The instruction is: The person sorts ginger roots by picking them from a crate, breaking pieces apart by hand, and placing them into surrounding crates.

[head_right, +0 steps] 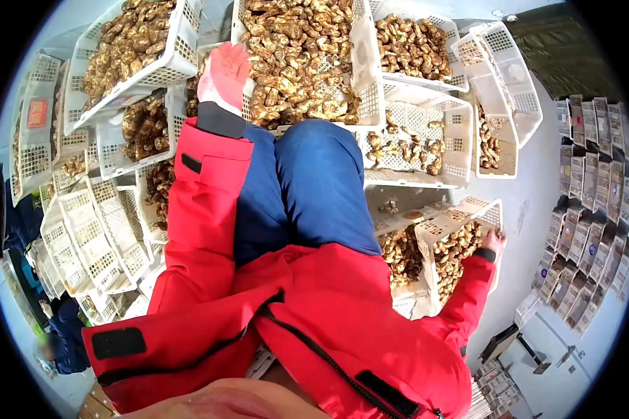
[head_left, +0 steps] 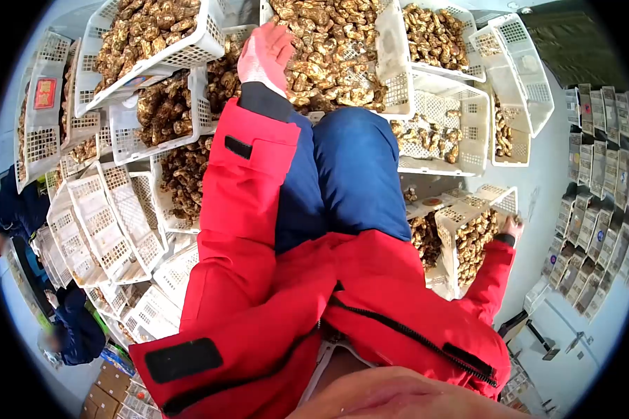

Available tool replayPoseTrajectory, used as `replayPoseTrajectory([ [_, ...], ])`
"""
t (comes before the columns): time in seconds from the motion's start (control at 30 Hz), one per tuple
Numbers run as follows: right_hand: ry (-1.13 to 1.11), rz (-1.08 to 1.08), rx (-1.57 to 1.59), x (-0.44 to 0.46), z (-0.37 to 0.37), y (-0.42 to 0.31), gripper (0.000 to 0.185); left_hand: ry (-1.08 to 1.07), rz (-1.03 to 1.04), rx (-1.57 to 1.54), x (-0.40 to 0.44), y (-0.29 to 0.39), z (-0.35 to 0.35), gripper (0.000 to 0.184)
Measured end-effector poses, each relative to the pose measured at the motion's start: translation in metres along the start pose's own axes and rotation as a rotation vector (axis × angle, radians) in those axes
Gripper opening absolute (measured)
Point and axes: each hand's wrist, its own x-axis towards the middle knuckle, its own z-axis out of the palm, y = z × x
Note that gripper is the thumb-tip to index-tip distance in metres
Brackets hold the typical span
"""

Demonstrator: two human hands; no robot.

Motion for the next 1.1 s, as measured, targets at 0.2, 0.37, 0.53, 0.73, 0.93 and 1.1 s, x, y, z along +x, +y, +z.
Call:
replayPoseTrajectory([
  [0.2,-0.654,-0.07,0.385,-0.077,0.091,-0.176,0.043,0.067,0.104,0.004,-0.005,0.008,0.001,0.042],
  [0.37,-1.367,-0.612,0.257,-0.228,0.325,-0.383,0.051,0.092,0.06,-0.013,-0.002,0.005,-0.01,0.04],
  [0.53,-0.987,-1.025,-0.489,-0.329,0.495,-0.408,0.052,0.139,-0.017,0.059,-0.002,0.005,0.002,0.038],
  [0.73,-1.163,-0.721,0.18,-0.275,0.529,-0.365,0.043,0.061,-0.054,0.078,0.0,0.006,0.001,0.047],
  [0.93,-1.035,-1.099,0.009,-0.278,0.486,-0.366,0.044,0.038,-0.108,0.095,-0.008,0.005,0.016,0.042],
  [1.1,-1.034,-1.418,-0.223,-0.316,0.493,-0.379,0.037,-0.087,-0.254,0.12,-0.012,-0.002,0.022,0.04],
])
